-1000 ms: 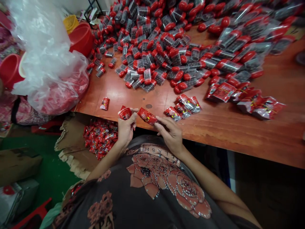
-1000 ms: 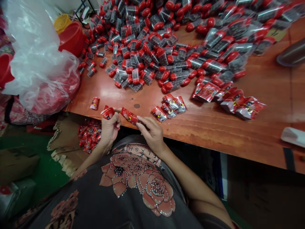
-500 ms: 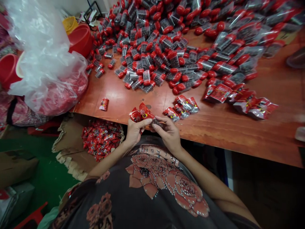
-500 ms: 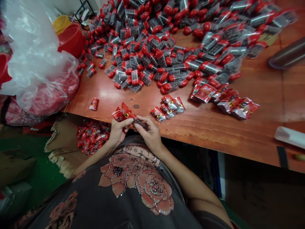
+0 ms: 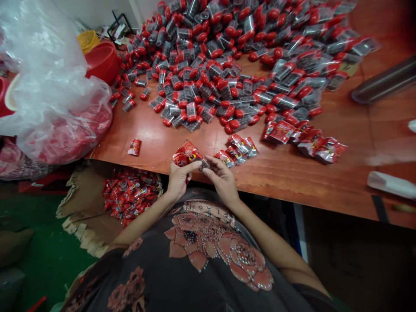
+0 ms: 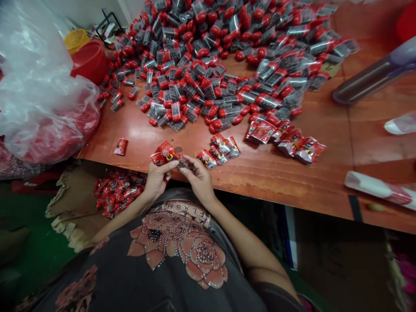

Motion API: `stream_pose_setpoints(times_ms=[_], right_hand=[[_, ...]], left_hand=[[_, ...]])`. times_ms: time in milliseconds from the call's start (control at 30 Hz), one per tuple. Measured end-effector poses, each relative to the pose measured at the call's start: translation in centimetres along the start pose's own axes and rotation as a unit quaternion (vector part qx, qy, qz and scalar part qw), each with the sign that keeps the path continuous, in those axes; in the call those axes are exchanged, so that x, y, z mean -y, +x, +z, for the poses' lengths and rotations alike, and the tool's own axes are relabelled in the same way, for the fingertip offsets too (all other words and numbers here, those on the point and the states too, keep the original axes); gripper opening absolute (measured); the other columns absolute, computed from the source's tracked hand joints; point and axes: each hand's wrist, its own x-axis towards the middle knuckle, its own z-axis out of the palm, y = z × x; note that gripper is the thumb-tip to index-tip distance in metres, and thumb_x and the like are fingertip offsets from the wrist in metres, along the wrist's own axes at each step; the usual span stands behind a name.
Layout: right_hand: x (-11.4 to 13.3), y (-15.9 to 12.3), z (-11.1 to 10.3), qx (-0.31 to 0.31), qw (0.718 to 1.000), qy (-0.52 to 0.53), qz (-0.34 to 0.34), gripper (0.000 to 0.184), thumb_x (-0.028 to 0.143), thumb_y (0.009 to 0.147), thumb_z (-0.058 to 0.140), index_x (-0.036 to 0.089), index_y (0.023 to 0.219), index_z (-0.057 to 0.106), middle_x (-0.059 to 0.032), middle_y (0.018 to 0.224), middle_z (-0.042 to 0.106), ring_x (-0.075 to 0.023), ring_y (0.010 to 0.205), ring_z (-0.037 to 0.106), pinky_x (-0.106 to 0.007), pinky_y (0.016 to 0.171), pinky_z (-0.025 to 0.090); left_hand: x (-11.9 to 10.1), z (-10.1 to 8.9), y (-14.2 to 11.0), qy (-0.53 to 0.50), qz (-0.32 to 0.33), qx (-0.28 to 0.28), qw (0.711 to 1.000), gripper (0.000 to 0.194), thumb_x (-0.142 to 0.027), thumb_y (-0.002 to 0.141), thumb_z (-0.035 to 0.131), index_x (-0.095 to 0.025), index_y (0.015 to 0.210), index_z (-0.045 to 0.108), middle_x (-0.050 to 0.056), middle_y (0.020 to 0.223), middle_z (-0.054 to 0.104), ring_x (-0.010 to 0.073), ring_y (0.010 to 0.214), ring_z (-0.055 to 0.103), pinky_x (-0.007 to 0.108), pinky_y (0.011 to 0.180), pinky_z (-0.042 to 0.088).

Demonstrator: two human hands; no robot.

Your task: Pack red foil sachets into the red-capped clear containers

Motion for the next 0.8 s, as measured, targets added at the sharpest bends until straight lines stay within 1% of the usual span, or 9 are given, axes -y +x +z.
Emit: stream_pose_setpoints(times_ms=[67, 133, 233, 333, 467, 567, 667, 733, 800], right_hand=[[-0.3, 0.2, -0.2, -0.020, 1.000, 0.008, 0.009, 0.039, 0.029, 0.081, 0.070, 0.032, 0.120, 0.066, -0.0030, 0.112, 0.071, -0.0208, 0.101, 0.068, -0.046, 0.100, 0.055], [-0.4, 0.4, -0.4, -0.024, 0.999, 0.012, 0.024, 0.039, 0.030, 0.081, 0.069, 0.032, 0.120, 0.067, -0.0030, 0.110, 0.072, -0.0204, 0.097, 0.069, -0.045, 0.094, 0.058], [-0.5, 0.5, -0.8, -0.027, 0.998, 0.031, 0.044, 0.037, 0.029, 0.079, 0.071, 0.032, 0.116, 0.070, -0.0024, 0.108, 0.074, -0.0196, 0.091, 0.069, -0.043, 0.086, 0.061], [-0.4, 0.7, -1.1, -0.047, 0.995, 0.062, 0.057, 0.032, 0.025, 0.074, 0.075, 0.031, 0.106, 0.074, -0.0004, 0.100, 0.075, -0.0177, 0.084, 0.069, -0.039, 0.079, 0.062], [-0.4, 1.0, -1.2, -0.079, 0.993, 0.062, 0.067, 0.027, 0.025, 0.072, 0.077, 0.031, 0.098, 0.077, 0.0016, 0.089, 0.076, -0.0156, 0.077, 0.068, -0.035, 0.074, 0.061], [-0.4, 1.2, -1.5, -0.094, 0.993, 0.025, 0.061, 0.027, 0.027, 0.072, 0.077, 0.031, 0.098, 0.078, 0.0012, 0.090, 0.075, -0.0147, 0.073, 0.066, -0.036, 0.072, 0.061], [-0.5, 1.4, -2.4, -0.105, 0.993, -0.041, 0.025, 0.026, 0.029, 0.075, 0.075, 0.032, 0.101, 0.078, 0.0009, 0.091, 0.071, -0.0132, 0.070, 0.063, -0.034, 0.068, 0.060], [-0.4, 1.6, -3.4, -0.116, 0.988, -0.104, -0.006, 0.027, 0.031, 0.078, 0.072, 0.032, 0.104, 0.077, -0.0004, 0.092, 0.068, -0.0140, 0.072, 0.063, -0.034, 0.066, 0.059], [-0.1, 1.8, -4.8, -0.131, 0.975, -0.176, -0.031, 0.028, 0.031, 0.082, 0.068, 0.030, 0.109, 0.076, -0.0021, 0.093, 0.066, -0.0164, 0.080, 0.064, -0.036, 0.071, 0.059]], left_hand=[[0.4, 0.2, -0.1, 0.004, -0.012, 0.025, 1.000, 0.024, -0.025, 0.061, 0.087, -0.018, 0.068, 0.064, -0.005, 0.056, 0.054, 0.0038, 0.040, 0.034, 0.022, 0.036, 0.021], [0.5, 0.3, -0.1, -0.010, -0.017, 0.036, 0.999, 0.026, -0.028, 0.063, 0.086, -0.019, 0.067, 0.063, -0.005, 0.054, 0.052, 0.0042, 0.040, 0.035, 0.022, 0.036, 0.022], [0.3, 0.2, 0.4, -0.036, -0.020, 0.029, 0.999, 0.025, -0.033, 0.067, 0.084, -0.019, 0.070, 0.064, -0.005, 0.053, 0.051, 0.0054, 0.043, 0.039, 0.022, 0.038, 0.025], [-0.1, -0.1, 0.9, -0.036, -0.038, 0.023, 0.998, 0.023, -0.031, 0.067, 0.084, -0.019, 0.075, 0.067, -0.005, 0.055, 0.053, 0.0052, 0.044, 0.042, 0.020, 0.038, 0.026], [-0.1, 0.0, 1.3, -0.026, -0.062, 0.033, 0.997, 0.023, -0.031, 0.066, 0.085, -0.018, 0.069, 0.065, -0.005, 0.053, 0.053, 0.0048, 0.043, 0.042, 0.020, 0.038, 0.027], [0.4, 0.4, 1.7, -0.029, -0.075, 0.038, 0.996, 0.025, -0.030, 0.064, 0.085, -0.018, 0.067, 0.064, -0.005, 0.051, 0.052, 0.0047, 0.042, 0.042, 0.019, 0.038, 0.027], [1.0, 1.0, 2.2, -0.043, -0.092, 0.045, 0.994, 0.026, -0.029, 0.062, 0.087, -0.017, 0.068, 0.064, -0.006, 0.051, 0.053, 0.0044, 0.042, 0.043, 0.018, 0.037, 0.028], [1.2, 1.3, 2.7, -0.059, -0.115, 0.054, 0.990, 0.026, -0.028, 0.063, 0.087, -0.017, 0.073, 0.066, -0.005, 0.054, 0.057, 0.0046, 0.043, 0.045, 0.018, 0.037, 0.029], [1.1, 1.5, 3.2, -0.096, -0.147, 0.053, 0.983, 0.027, -0.028, 0.065, 0.086, -0.018, 0.084, 0.069, -0.002, 0.064, 0.066, 0.0053, 0.046, 0.051, 0.017, 0.039, 0.033]])
